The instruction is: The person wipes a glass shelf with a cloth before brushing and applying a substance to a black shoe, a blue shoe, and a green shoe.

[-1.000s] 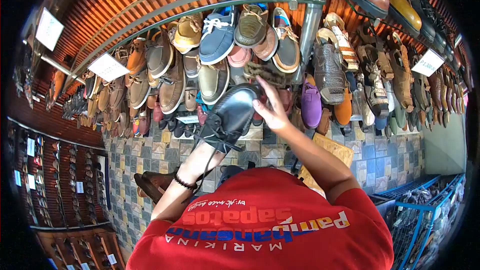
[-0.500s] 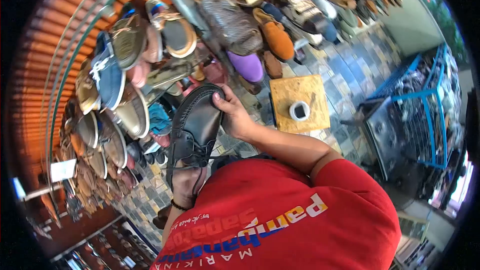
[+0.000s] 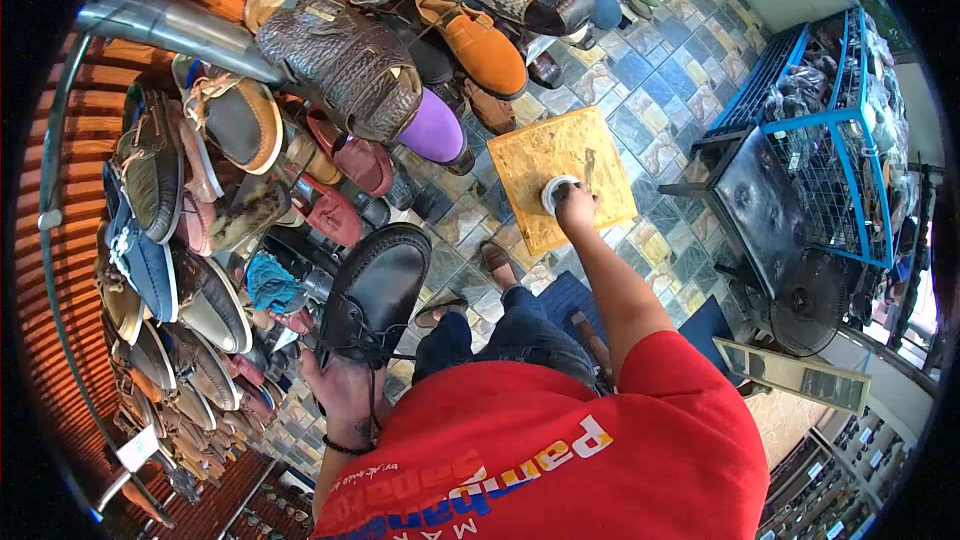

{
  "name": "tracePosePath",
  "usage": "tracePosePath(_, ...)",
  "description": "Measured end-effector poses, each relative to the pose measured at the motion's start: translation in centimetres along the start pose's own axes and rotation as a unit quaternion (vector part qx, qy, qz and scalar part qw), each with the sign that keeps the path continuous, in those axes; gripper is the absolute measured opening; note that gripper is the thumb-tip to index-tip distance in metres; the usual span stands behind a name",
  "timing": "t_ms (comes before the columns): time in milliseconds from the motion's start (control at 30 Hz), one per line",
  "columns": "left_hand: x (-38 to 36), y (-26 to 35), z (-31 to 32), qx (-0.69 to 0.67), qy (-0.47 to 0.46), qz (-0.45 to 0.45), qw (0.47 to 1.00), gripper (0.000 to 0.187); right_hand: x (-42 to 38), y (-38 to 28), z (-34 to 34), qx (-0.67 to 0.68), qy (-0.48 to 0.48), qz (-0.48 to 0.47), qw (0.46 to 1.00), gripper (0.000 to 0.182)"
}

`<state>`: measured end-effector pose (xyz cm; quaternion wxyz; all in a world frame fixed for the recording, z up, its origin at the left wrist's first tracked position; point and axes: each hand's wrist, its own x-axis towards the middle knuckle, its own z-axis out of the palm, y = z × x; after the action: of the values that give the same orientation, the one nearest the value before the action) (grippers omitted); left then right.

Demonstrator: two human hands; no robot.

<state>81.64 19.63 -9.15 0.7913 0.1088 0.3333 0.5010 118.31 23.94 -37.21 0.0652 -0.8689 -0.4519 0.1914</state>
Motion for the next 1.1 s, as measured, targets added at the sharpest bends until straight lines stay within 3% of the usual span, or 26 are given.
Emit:
tracePosePath(67, 0.5, -0.4, -0.1, 0.006, 0.04, -0.014, 0.999, 0.076, 1.0, 1.6, 1.9, -0.089, -0.109, -0.041, 0.989, 0.019)
tracePosePath(167, 0.5, -0.7, -1.1, 0.003, 0.077, -0.037, 0.996, 0.076, 1.8, 2.3, 3.9, -0.1, -0.143, -0.022, 0.984, 0.021)
tracePosePath(300, 0.3, -0.6, -2.0, -0.04, 0.099, -0.061, 0.992, 0.076, 2.3, 2.1, 5.1, -0.071, -0.071, 0.026, 0.995, 0.017)
tracePosePath(400, 0.6, -0.6, -2.2, -0.018, 0.102, -0.045, 0.994, 0.077, 3.1, 2.4, 6.3, -0.088, -0.068, 0.053, 0.992, 0.016)
tracePosePath(533, 0.4, 0.2, -2.4, -0.04, 0.095, -0.036, 0.994, 0.078, 2.7, 0.8, 4.6, 0.041, -0.021, 0.19, 0.981, 0.018)
tracePosePath(633, 0.2, 0.5, -2.6, -0.053, 0.091, -0.024, 0.994, 0.078, 2.5, 1.1, 6.1, 0.024, -0.029, 0.17, 0.985, 0.025)
tracePosePath(767, -0.3, 0.5, -3.1, -0.049, 0.102, -0.014, 0.994, 0.079, 3.4, -0.1, 3.9, -0.008, -0.168, 0.161, 0.973, 0.032)
tracePosePath(867, -0.2, 0.2, -2.5, -0.048, 0.099, 0.002, 0.994, 0.08, 4.3, 0.2, 3.9, -0.146, -0.28, -0.016, 0.949, 0.033)
tracePosePath(933, -0.2, 0.4, -1.7, -0.047, 0.067, 0.006, 0.997, 0.081, 7.2, 4.4, 9.5, -0.205, -0.322, -0.066, 0.922, 0.035)
tracePosePath(1033, -0.4, 0.9, -0.9, -0.067, 0.045, 0.03, 0.996, 0.081, 6.9, 2.6, 5.6, -0.103, -0.303, -0.004, 0.947, 0.049)
tracePosePath(1067, -0.8, 1.1, -1.0, -0.082, 0.033, 0.031, 0.996, 0.081, 5.9, 2.3, 4.3, -0.077, -0.252, 0.029, 0.964, 0.043)
tracePosePath(1100, -1.0, 1.4, -0.8, -0.079, 0.033, 0.049, 0.995, 0.08, 8.6, 7.8, 9.9, 0.031, -0.229, 0.041, 0.972, 0.04)
